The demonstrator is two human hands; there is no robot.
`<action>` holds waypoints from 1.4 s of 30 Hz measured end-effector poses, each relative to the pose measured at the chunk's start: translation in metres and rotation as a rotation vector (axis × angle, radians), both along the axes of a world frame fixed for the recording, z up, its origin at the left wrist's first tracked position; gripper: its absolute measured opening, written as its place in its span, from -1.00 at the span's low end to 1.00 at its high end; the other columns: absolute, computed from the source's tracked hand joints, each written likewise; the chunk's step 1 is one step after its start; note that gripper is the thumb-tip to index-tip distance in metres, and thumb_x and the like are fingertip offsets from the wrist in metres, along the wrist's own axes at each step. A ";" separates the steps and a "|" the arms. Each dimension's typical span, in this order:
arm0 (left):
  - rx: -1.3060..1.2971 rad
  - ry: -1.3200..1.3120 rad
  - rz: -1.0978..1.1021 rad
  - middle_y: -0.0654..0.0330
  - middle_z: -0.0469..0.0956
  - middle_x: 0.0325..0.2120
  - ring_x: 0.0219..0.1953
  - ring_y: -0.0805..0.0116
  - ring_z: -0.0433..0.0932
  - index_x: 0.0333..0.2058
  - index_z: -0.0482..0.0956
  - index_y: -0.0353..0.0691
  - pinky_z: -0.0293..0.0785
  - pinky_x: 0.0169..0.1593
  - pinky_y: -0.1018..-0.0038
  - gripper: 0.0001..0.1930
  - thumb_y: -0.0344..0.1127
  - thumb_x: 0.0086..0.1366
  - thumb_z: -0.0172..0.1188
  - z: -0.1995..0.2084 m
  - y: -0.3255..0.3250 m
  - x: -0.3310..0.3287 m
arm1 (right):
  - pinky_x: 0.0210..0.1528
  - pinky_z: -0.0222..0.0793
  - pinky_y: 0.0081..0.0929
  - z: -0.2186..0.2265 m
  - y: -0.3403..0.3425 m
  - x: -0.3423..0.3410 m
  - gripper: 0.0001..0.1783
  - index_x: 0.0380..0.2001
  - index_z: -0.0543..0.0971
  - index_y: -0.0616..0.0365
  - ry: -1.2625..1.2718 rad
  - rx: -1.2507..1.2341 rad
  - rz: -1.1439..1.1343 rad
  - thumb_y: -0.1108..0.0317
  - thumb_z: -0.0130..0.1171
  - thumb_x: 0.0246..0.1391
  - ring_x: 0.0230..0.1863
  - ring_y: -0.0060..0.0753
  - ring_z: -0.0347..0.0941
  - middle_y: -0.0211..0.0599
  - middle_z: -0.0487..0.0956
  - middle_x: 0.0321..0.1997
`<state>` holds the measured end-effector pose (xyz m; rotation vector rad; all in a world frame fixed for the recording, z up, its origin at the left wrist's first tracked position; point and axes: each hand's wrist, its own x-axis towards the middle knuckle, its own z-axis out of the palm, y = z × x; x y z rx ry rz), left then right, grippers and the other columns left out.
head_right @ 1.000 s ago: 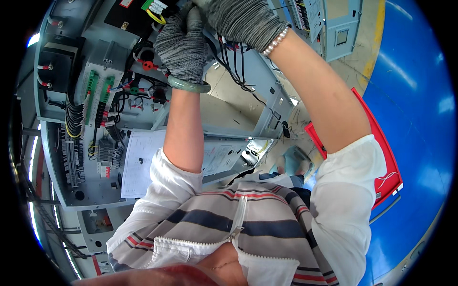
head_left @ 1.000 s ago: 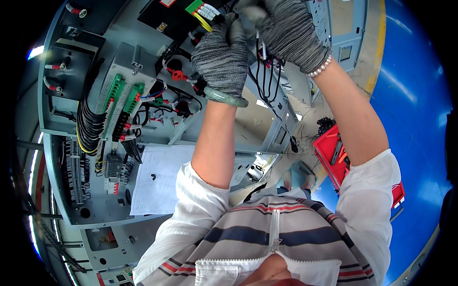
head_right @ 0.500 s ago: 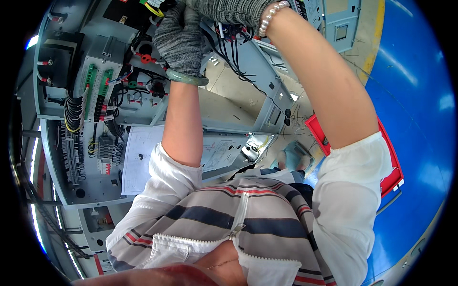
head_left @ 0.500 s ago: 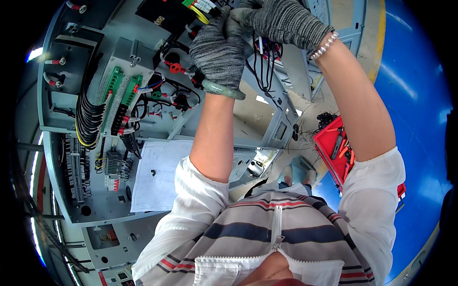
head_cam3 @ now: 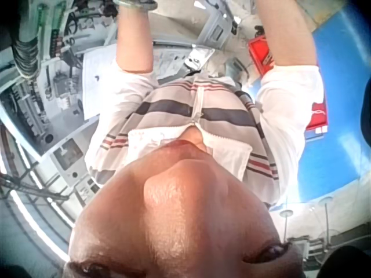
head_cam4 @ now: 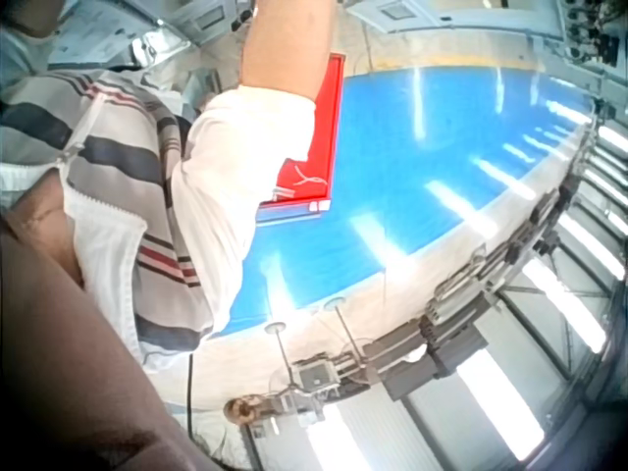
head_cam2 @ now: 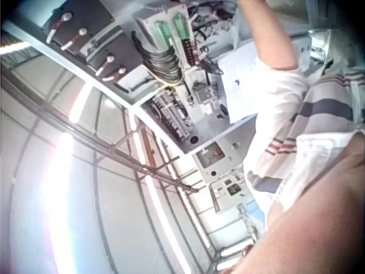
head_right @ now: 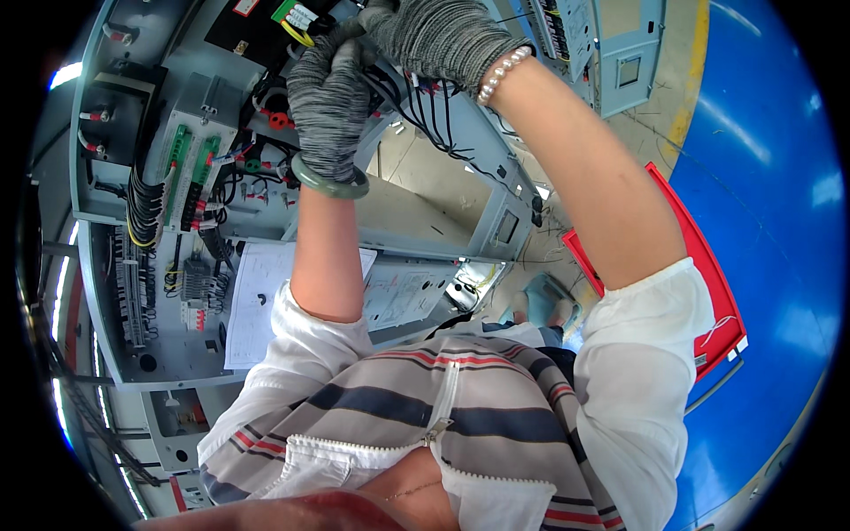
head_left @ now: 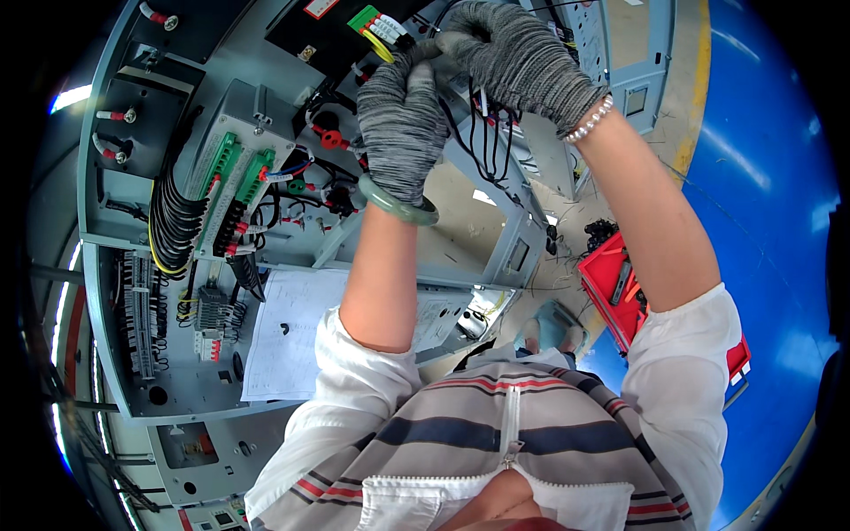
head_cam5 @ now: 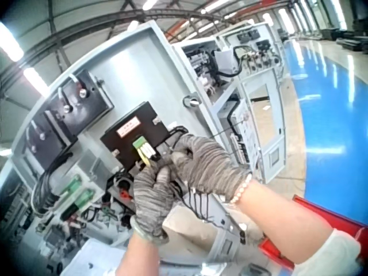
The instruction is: The person works inside an open electrical cabinet, handling and connecting wires to terminal blocks. They use pliers and a screwdriver to strip wire ends and tighten connections. The person also organizes and bundles wires with cable ties.
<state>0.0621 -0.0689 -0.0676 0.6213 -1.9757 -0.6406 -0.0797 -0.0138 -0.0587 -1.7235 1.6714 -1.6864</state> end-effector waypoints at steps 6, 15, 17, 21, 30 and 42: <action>0.608 0.133 -0.187 0.33 0.49 -0.61 -0.65 0.66 0.35 -0.36 0.58 -0.18 0.20 -0.64 0.71 -0.78 -0.16 0.26 0.12 0.008 0.004 0.007 | -0.39 0.35 -0.15 -0.006 0.002 0.004 -0.82 -0.46 0.47 0.18 0.120 -0.118 -0.055 0.28 0.08 0.00 -0.45 0.10 0.44 0.04 0.50 -0.52; 1.171 0.511 -0.520 0.30 0.42 -0.58 -0.74 0.72 0.20 -0.39 0.46 -0.22 0.03 -0.80 0.81 -0.92 -0.36 0.25 0.11 0.009 -0.013 0.009 | -0.41 0.35 -0.22 -0.013 -0.008 0.014 -0.88 -0.46 0.46 0.20 0.050 -0.261 -0.036 0.36 0.05 -0.02 -0.47 0.04 0.42 0.01 0.49 -0.53; 1.265 0.594 -0.549 0.30 0.40 -0.56 -0.73 0.70 0.15 -0.37 0.42 -0.24 0.02 -0.79 0.81 -0.97 -0.43 0.26 0.06 0.013 -0.012 0.010 | -0.41 0.35 -0.27 -0.010 -0.004 0.015 -0.89 -0.46 0.47 0.21 -0.024 -0.233 0.032 0.38 0.04 -0.01 -0.49 -0.06 0.42 -0.02 0.50 -0.54; 1.175 0.523 -0.544 0.31 0.42 -0.56 -0.72 0.68 0.22 -0.30 0.46 -0.23 0.10 -0.75 0.79 -0.93 -0.45 0.23 0.06 0.013 -0.012 0.008 | -0.40 0.35 -0.35 -0.008 0.001 0.011 -0.89 -0.48 0.48 0.24 -0.114 -0.157 0.097 0.41 0.04 0.00 -0.51 -0.26 0.41 -0.10 0.50 -0.56; 0.968 0.335 -0.201 0.31 0.44 -0.60 -0.66 0.58 0.37 -0.35 0.51 -0.20 0.21 -0.71 0.70 -0.82 -0.21 0.22 0.15 0.009 0.000 0.000 | -0.36 0.38 -0.29 -0.001 0.008 0.014 -0.86 -0.44 0.50 0.23 -0.014 -0.084 -0.017 0.37 0.04 0.02 -0.45 -0.08 0.46 -0.01 0.51 -0.54; 1.280 0.648 -0.581 0.28 0.44 -0.51 -0.56 0.60 0.38 -0.25 0.46 -0.23 0.28 -0.66 0.73 -0.89 -0.39 0.27 0.06 0.003 -0.025 0.000 | -0.39 0.41 -0.46 -0.009 0.005 0.013 -0.81 -0.44 0.50 0.27 -0.347 -0.035 0.327 0.36 -0.01 0.06 -0.46 -0.51 0.45 -0.30 0.53 -0.52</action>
